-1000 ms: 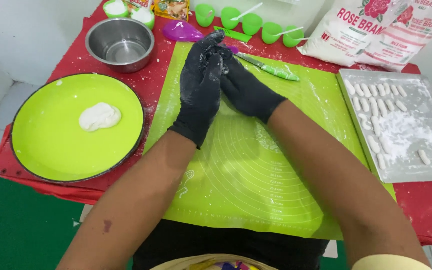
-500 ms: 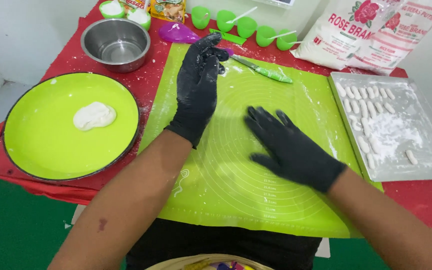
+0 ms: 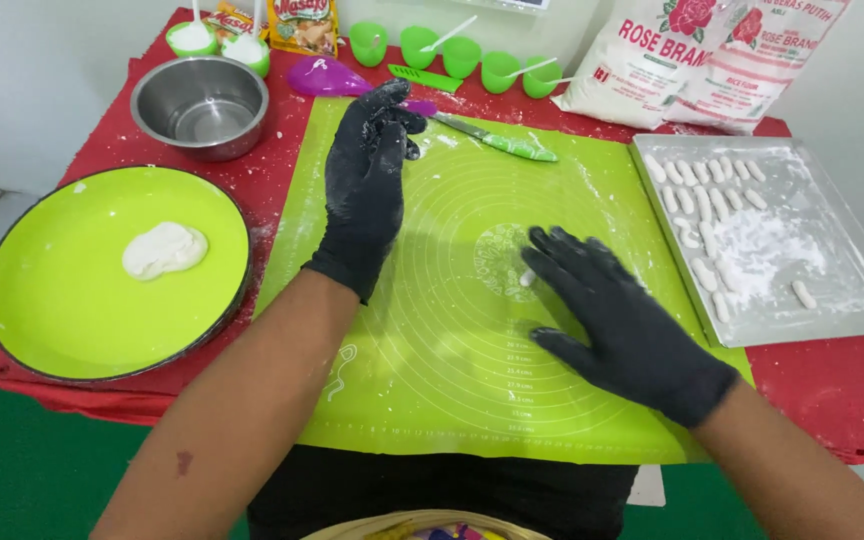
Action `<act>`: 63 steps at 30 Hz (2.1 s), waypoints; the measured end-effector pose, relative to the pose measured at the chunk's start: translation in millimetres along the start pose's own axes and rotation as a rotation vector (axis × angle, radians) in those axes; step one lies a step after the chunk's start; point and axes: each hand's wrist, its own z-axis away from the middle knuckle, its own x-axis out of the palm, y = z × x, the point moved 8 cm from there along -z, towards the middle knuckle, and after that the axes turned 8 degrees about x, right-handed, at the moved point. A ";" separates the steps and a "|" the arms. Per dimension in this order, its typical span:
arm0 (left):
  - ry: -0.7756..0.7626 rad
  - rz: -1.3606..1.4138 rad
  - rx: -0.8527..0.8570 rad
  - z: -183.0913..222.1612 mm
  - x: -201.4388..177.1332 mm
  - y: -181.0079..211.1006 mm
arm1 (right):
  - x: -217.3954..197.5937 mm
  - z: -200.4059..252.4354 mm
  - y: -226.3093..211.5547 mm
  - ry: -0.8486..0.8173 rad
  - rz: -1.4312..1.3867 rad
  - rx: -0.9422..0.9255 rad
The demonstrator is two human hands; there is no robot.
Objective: Rolling small pieces of dough into cylindrical rice cakes and arranging them on a metal tray.
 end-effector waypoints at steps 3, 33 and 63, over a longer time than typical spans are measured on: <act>0.017 0.059 0.011 -0.2 -1.1 0.6 | 32.3 -27.7 6.7 -0.140 -0.074 -0.016; 0.060 0.101 0.029 -1.7 -1.1 6.4 | 50.2 -64.4 4.9 -0.179 0.069 -0.183; -0.127 -0.036 -0.069 4.8 12.6 11.3 | 28.6 -50.9 21.9 -0.105 -0.029 0.268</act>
